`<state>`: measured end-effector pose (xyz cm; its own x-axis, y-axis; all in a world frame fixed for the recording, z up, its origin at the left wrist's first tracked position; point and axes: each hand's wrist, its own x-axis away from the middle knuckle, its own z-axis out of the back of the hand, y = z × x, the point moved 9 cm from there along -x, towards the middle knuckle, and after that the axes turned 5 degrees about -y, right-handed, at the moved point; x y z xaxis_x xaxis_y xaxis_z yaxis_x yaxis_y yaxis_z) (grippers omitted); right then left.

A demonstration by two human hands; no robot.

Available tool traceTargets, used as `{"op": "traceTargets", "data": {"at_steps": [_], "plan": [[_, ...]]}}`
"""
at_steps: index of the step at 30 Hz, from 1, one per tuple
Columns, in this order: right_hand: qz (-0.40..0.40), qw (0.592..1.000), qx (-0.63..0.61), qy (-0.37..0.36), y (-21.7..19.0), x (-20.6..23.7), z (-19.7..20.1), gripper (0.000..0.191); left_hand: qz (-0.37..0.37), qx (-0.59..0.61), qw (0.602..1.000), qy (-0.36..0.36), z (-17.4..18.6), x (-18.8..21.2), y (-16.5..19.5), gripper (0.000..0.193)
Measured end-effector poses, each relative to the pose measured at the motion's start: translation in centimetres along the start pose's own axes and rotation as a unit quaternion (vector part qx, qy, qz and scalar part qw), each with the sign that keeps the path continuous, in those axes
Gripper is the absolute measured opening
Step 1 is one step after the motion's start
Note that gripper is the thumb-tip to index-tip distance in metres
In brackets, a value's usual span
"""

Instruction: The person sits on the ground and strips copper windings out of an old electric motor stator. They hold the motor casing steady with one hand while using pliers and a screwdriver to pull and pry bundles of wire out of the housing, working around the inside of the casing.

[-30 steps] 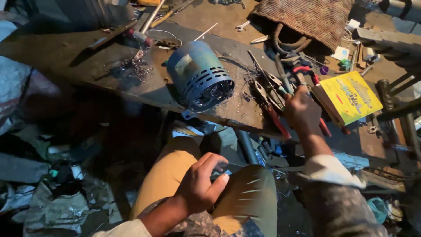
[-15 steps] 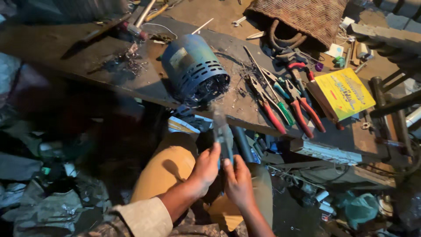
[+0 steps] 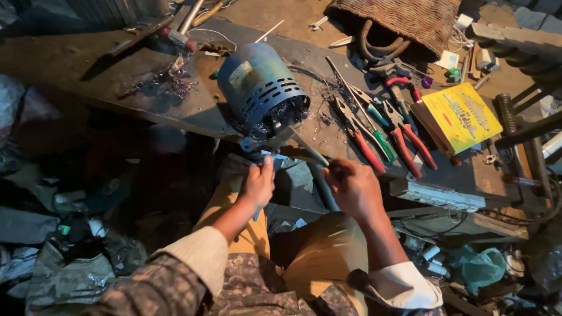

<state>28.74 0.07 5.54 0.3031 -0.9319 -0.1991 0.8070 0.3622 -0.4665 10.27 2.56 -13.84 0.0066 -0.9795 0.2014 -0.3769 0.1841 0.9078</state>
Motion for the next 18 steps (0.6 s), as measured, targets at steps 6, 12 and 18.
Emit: {"op": "traceTargets", "data": {"at_steps": [6,12,18], "plan": [[-0.041,0.999,0.005,0.029,-1.1,-1.9,0.9,0.024,-0.109,-0.222,0.964,0.093,0.7,-1.8,4.2,0.059],[-0.107,0.993,0.05,0.027,-0.5,-2.7,0.6,0.021,-0.004,-0.363,0.924,0.117,1.0,-2.1,4.7,0.076],[-0.063,0.99,0.122,0.034,-1.9,-4.0,2.6,0.021,-0.015,-0.341,0.929,0.142,-0.5,-2.2,4.2,0.077]]}}
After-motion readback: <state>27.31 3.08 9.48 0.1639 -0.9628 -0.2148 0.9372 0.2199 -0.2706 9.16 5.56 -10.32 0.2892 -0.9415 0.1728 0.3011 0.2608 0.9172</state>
